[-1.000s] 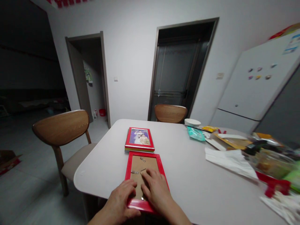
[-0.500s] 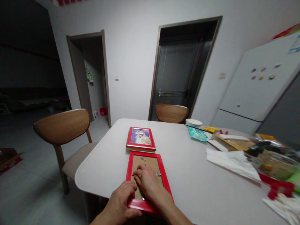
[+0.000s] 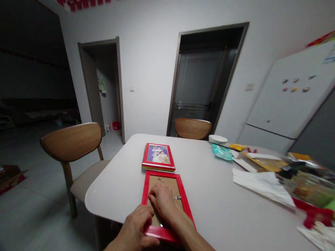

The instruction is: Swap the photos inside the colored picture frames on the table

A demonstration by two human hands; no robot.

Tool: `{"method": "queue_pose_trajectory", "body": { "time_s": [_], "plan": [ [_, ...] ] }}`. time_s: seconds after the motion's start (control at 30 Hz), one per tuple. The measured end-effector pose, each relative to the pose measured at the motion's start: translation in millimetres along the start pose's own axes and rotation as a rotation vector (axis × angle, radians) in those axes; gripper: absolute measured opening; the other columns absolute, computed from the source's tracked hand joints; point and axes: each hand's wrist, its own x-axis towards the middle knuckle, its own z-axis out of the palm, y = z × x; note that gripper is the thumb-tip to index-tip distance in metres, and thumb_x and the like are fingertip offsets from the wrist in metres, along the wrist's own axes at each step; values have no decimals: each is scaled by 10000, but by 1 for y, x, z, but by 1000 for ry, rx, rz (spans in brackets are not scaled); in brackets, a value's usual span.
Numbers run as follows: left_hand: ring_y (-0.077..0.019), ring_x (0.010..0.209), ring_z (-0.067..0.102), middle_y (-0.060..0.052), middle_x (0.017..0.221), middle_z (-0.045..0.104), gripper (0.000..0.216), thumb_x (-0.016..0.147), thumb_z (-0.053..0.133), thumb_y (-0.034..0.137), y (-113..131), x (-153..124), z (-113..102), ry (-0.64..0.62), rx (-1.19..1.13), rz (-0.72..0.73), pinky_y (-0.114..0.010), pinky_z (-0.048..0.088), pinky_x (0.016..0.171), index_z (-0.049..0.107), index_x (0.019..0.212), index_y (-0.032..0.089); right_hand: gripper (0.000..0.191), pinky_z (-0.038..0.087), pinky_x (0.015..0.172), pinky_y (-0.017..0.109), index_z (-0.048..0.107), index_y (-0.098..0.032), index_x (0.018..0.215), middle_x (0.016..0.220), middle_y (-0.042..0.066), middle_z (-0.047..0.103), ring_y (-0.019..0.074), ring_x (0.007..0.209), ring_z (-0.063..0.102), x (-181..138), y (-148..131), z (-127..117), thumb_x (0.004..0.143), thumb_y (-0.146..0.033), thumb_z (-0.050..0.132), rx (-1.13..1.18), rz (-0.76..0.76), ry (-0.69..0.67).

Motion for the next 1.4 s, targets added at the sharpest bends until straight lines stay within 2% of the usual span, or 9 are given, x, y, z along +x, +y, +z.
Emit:
{"method": "queue_pose_trajectory", "body": {
  "time_s": [0.23, 0.4, 0.6, 0.87, 1.0, 1.13, 1.3, 1.4],
  "plan": [
    [-147, 656, 441, 28, 708, 517, 451, 381, 814, 310, 1, 0, -1, 8, 26, 8, -219, 321, 544, 475, 645, 172, 176, 357, 629, 217, 635, -198, 601, 688, -2, 613, 120, 677, 529, 1, 5, -3, 710, -256, 509, 58, -20, -35],
    [-148, 659, 440, 22, 714, 518, 476, 371, 809, 374, -2, 1, 1, 5, 19, 32, -219, 320, 547, 472, 641, 174, 247, 362, 585, 214, 642, -181, 815, 793, 40, 648, 129, 679, 554, 28, 33, -10, 760, -286, 426, 45, 144, 41],
    [-152, 679, 442, 12, 740, 526, 455, 390, 807, 360, -2, 1, 2, 12, 3, 41, -221, 329, 567, 469, 633, 175, 162, 310, 550, 217, 632, -178, 637, 700, 45, 657, 144, 676, 568, 48, 49, -2, 708, -236, 499, -60, 284, 38],
    [-147, 680, 441, 20, 743, 521, 423, 410, 807, 257, 3, -1, 0, 7, 47, 3, -223, 322, 566, 463, 643, 172, 174, 298, 516, 241, 606, -163, 705, 751, 100, 649, 193, 689, 573, 58, 53, 1, 691, -312, 518, -163, 377, 52],
    [-149, 670, 441, 20, 739, 519, 407, 451, 786, 289, 6, -2, -2, -11, 89, -8, -228, 312, 553, 472, 683, 175, 198, 307, 517, 238, 605, -153, 759, 813, 115, 647, 195, 711, 571, 62, 56, -1, 701, -310, 499, -159, 374, 65],
    [-156, 687, 450, 15, 754, 525, 425, 431, 786, 345, 3, -2, -2, -35, 87, 5, -231, 322, 570, 468, 660, 180, 258, 330, 523, 221, 608, -168, 712, 715, 63, 655, 152, 632, 563, 52, 56, -13, 752, -334, 415, -104, 293, 35],
    [-149, 674, 441, 23, 743, 517, 421, 447, 773, 380, 0, -4, 0, -18, 93, 12, -228, 308, 553, 466, 660, 184, 252, 360, 642, 218, 628, -193, 789, 831, 45, 649, 148, 751, 558, 18, 63, -40, 738, -254, 389, -81, 171, -5],
    [-146, 673, 434, 28, 733, 508, 407, 459, 773, 349, 2, -5, 0, 1, 96, -5, -229, 306, 558, 460, 659, 183, 202, 357, 661, 237, 640, -193, 655, 719, 43, 635, 158, 701, 543, -8, 66, -45, 687, -219, 442, -99, 121, -71]
  ]
}}
